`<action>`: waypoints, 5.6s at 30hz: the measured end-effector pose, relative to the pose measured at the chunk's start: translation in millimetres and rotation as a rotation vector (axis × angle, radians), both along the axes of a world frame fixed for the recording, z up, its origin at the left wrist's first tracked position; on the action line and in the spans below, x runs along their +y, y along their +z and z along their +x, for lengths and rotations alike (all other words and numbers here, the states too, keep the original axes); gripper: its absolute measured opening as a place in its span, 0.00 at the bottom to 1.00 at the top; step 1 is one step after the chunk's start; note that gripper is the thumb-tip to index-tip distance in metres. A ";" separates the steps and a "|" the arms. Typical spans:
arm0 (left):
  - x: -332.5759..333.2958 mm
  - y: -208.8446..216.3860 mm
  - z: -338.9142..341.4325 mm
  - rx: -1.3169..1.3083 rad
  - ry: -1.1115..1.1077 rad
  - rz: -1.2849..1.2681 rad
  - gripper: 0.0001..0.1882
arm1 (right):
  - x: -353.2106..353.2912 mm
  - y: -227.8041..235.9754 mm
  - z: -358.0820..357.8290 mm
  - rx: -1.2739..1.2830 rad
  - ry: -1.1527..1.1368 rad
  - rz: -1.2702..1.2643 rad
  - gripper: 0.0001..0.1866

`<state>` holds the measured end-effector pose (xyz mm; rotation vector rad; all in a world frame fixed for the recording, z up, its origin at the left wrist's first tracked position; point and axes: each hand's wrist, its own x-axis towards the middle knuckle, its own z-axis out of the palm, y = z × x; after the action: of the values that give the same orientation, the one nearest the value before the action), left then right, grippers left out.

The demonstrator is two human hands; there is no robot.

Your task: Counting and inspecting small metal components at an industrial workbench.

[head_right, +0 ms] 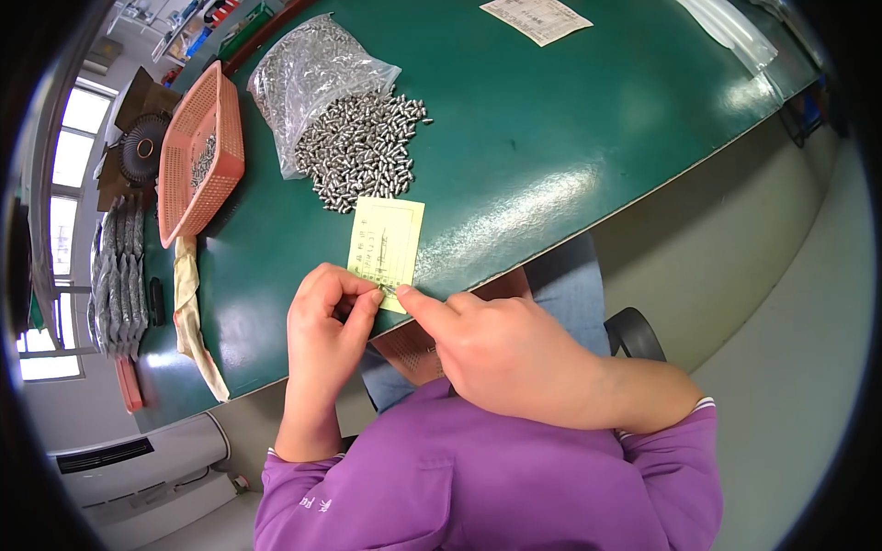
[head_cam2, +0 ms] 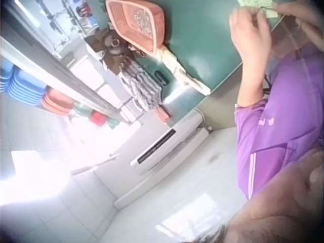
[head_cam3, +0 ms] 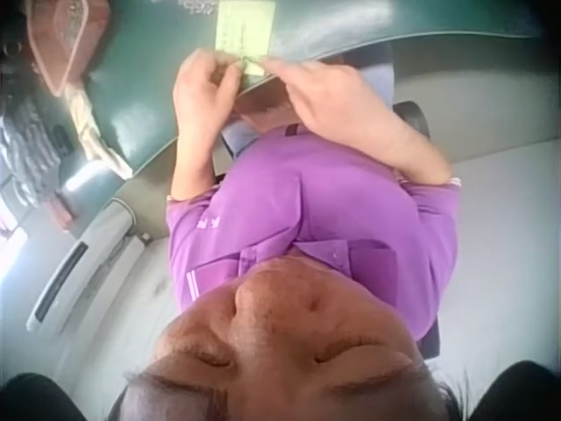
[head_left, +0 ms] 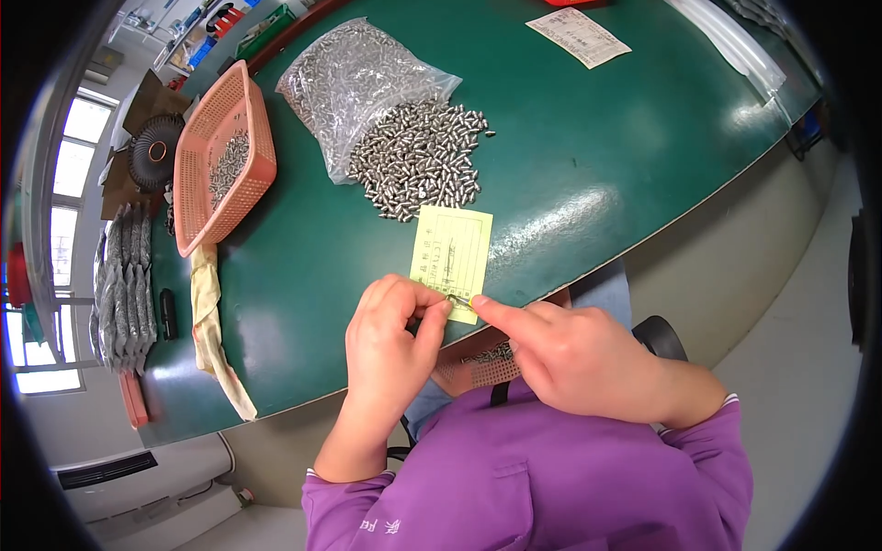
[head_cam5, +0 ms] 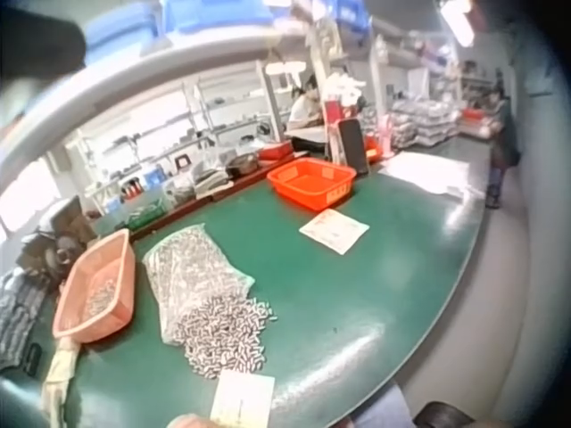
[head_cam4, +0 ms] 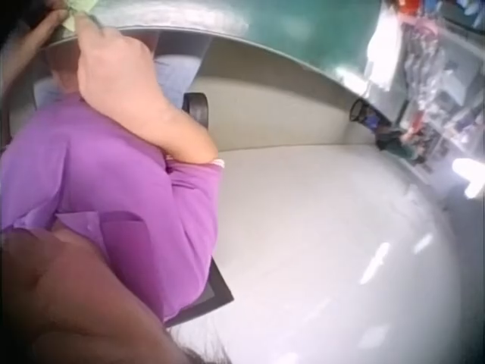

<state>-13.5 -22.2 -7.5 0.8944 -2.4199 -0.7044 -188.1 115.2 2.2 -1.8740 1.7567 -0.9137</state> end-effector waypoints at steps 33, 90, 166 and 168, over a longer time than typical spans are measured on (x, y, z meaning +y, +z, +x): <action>44.1 16.9 12.9 -0.035 -0.048 -0.151 0.23 | 13.8 -6.6 -24.2 -0.376 -0.190 -0.204 0.26; -47.3 5.9 -49.1 -0.086 0.042 -0.344 0.05 | -44.2 -25.1 -59.7 -0.200 -0.271 -0.402 0.26; -19.6 17.8 -26.5 -0.019 0.041 -0.186 0.07 | 10.7 -5.9 -19.7 -0.243 -0.090 0.109 0.30; -6.2 16.6 -27.7 0.001 -0.042 -0.116 0.09 | 10.1 -5.9 -19.1 -0.213 -0.085 0.124 0.31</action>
<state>-41.2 -28.4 9.2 0.7990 -2.4573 -0.5724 -207.1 125.2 -3.7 -1.5740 1.7311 -0.9735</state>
